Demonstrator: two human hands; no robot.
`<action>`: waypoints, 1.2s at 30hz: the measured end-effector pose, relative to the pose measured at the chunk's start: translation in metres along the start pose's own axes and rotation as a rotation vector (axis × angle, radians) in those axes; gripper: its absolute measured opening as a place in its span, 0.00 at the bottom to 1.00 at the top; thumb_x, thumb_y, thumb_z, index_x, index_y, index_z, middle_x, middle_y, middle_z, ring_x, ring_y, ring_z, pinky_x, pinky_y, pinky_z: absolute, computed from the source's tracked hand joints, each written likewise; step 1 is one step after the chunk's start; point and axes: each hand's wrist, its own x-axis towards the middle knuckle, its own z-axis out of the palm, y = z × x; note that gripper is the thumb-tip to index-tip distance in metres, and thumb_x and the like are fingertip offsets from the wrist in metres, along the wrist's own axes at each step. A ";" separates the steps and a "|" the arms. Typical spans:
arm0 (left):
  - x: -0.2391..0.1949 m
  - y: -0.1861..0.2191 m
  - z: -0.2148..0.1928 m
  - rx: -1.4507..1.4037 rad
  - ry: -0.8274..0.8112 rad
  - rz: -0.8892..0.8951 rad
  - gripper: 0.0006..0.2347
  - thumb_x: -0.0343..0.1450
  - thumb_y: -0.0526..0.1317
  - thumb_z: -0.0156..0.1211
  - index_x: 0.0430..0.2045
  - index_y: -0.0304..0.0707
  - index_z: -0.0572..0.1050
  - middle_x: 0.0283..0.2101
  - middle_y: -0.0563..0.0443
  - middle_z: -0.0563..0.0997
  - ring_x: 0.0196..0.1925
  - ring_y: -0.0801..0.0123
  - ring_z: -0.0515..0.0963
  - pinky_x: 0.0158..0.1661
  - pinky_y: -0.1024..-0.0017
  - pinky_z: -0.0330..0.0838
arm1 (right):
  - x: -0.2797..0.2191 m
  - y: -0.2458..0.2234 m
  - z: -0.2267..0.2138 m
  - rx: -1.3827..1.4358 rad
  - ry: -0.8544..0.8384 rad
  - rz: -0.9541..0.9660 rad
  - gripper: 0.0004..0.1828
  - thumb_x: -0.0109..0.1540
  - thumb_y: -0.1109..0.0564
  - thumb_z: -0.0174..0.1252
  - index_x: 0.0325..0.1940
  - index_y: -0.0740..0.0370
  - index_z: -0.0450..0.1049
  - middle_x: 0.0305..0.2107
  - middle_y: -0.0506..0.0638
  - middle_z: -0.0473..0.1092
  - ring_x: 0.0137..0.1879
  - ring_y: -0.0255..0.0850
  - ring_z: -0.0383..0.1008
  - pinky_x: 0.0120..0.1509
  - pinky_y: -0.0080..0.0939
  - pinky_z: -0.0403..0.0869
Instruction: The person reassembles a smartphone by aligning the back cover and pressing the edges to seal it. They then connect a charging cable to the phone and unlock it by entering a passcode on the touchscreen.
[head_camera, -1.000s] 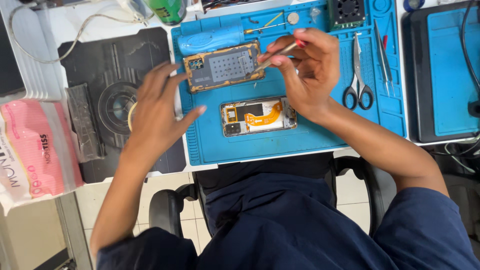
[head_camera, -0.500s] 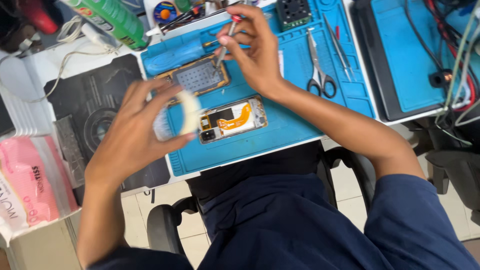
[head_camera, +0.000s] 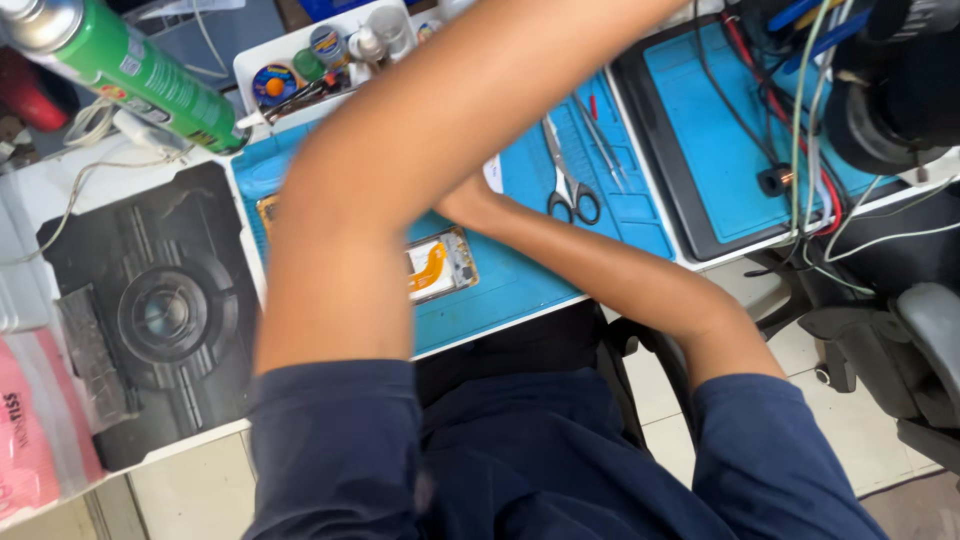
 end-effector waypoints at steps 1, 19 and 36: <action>-0.001 0.000 0.014 0.060 -0.036 -0.076 0.26 0.70 0.41 0.67 0.62 0.30 0.69 0.51 0.41 0.73 0.56 0.53 0.73 0.61 0.61 0.70 | 0.005 -0.006 0.006 0.287 -0.030 0.043 0.25 0.71 0.57 0.65 0.69 0.63 0.66 0.47 0.57 0.74 0.53 0.45 0.76 0.62 0.47 0.75; -0.031 0.014 0.105 1.374 -0.623 -0.830 0.19 0.72 0.34 0.64 0.59 0.32 0.72 0.37 0.48 0.80 0.43 0.68 0.79 0.55 0.68 0.74 | 0.010 -0.093 0.025 0.150 -0.031 0.133 0.27 0.68 0.59 0.64 0.69 0.61 0.64 0.42 0.49 0.74 0.43 0.34 0.77 0.46 0.35 0.78; -0.031 0.025 0.033 1.205 -0.418 -0.563 0.15 0.75 0.35 0.65 0.54 0.36 0.69 0.41 0.50 0.79 0.40 0.67 0.79 0.40 0.72 0.74 | 0.000 -0.119 0.026 -0.195 -0.081 0.097 0.26 0.68 0.55 0.60 0.69 0.60 0.61 0.42 0.47 0.76 0.46 0.34 0.81 0.42 0.34 0.80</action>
